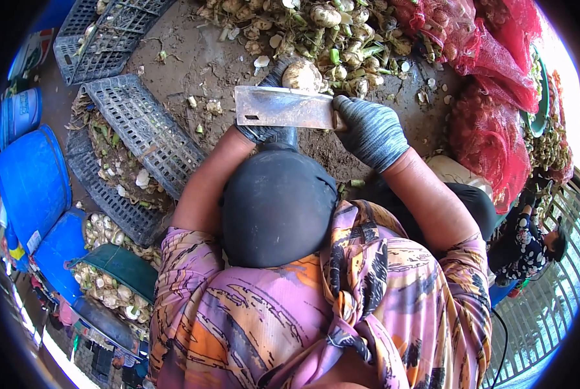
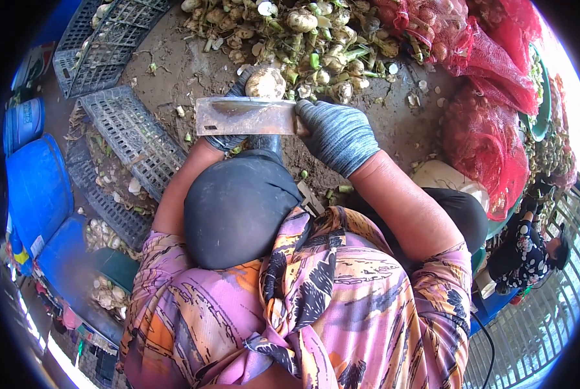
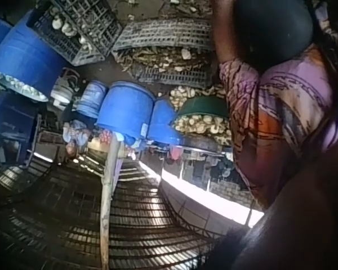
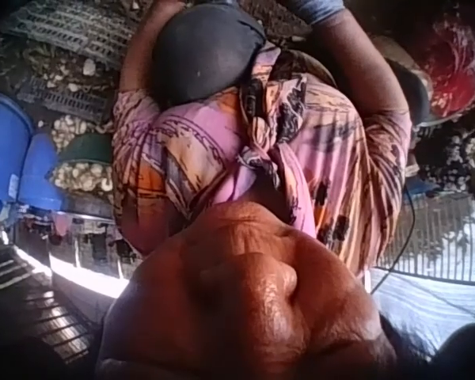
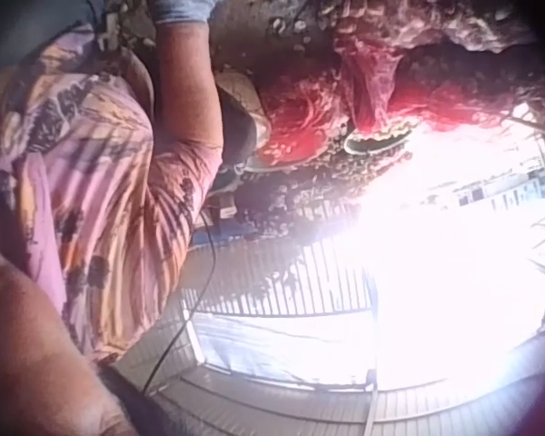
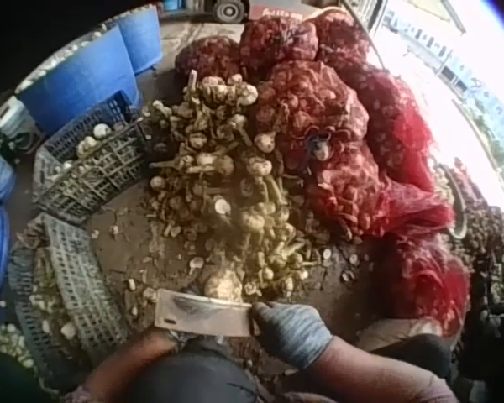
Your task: Trimming the roots and stems of garlic bulbs using a cleaver.
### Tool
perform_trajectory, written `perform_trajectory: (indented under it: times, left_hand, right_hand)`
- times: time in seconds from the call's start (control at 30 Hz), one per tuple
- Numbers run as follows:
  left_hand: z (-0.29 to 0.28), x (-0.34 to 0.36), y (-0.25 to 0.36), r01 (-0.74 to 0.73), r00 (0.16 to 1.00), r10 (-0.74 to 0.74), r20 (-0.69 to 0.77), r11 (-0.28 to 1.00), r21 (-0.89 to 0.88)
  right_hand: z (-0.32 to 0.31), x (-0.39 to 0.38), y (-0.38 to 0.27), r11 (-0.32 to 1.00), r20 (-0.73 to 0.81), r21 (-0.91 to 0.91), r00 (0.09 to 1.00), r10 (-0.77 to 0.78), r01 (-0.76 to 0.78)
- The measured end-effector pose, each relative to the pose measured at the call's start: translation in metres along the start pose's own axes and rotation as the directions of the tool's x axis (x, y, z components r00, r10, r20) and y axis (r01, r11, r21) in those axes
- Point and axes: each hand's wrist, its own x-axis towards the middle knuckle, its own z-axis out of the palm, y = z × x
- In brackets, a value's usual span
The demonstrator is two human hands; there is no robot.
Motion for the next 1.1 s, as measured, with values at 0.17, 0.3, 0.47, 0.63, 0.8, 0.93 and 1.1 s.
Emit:
perform_trajectory:
  times: [0.17, 0.3, 0.47, 0.63, 0.8, 0.93, 1.1]
  left_hand:
    - [0.022, -0.001, 0.047, 0.242, 0.955, -0.291, -0.059, 0.879, -0.410]
    - [0.013, -0.011, 0.045, -0.025, 0.999, 0.001, 0.053, 0.895, 0.446]
    - [-0.043, 0.027, 0.090, 0.306, 0.933, -0.156, -0.324, 0.816, 0.490]
    - [-0.107, 0.090, 0.131, -0.310, 0.850, -0.009, -0.527, 0.800, -0.513]
    - [-0.021, 0.123, 0.021, 0.224, 0.940, 0.109, -0.323, 0.516, 0.827]
    - [0.023, 0.137, -0.006, 0.352, 0.935, -0.072, -0.347, 0.055, 0.935]
    - [0.013, 0.125, -0.020, 0.177, 0.959, 0.164, -0.230, 0.287, 0.942]
  right_hand:
    - [0.018, 0.001, 0.010, 1.000, -0.021, -0.022, 1.000, -0.017, 0.017]
    - [0.039, 0.006, 0.068, 0.917, -0.066, 0.022, 0.914, 0.400, -0.399]
    - [0.037, -0.021, 0.105, 0.836, -0.162, -0.021, 0.827, 0.539, -0.549]
    - [0.039, -0.016, 0.097, 0.777, -0.237, 0.307, 0.747, 0.622, -0.550]
    - [0.044, -0.016, 0.083, 0.737, -0.255, 0.423, 0.711, 0.655, -0.527]
    - [0.045, -0.016, 0.078, 0.768, -0.264, 0.457, 0.757, 0.598, -0.448]
    - [0.029, -0.006, 0.070, 0.855, -0.246, 0.317, 0.835, 0.492, -0.410]
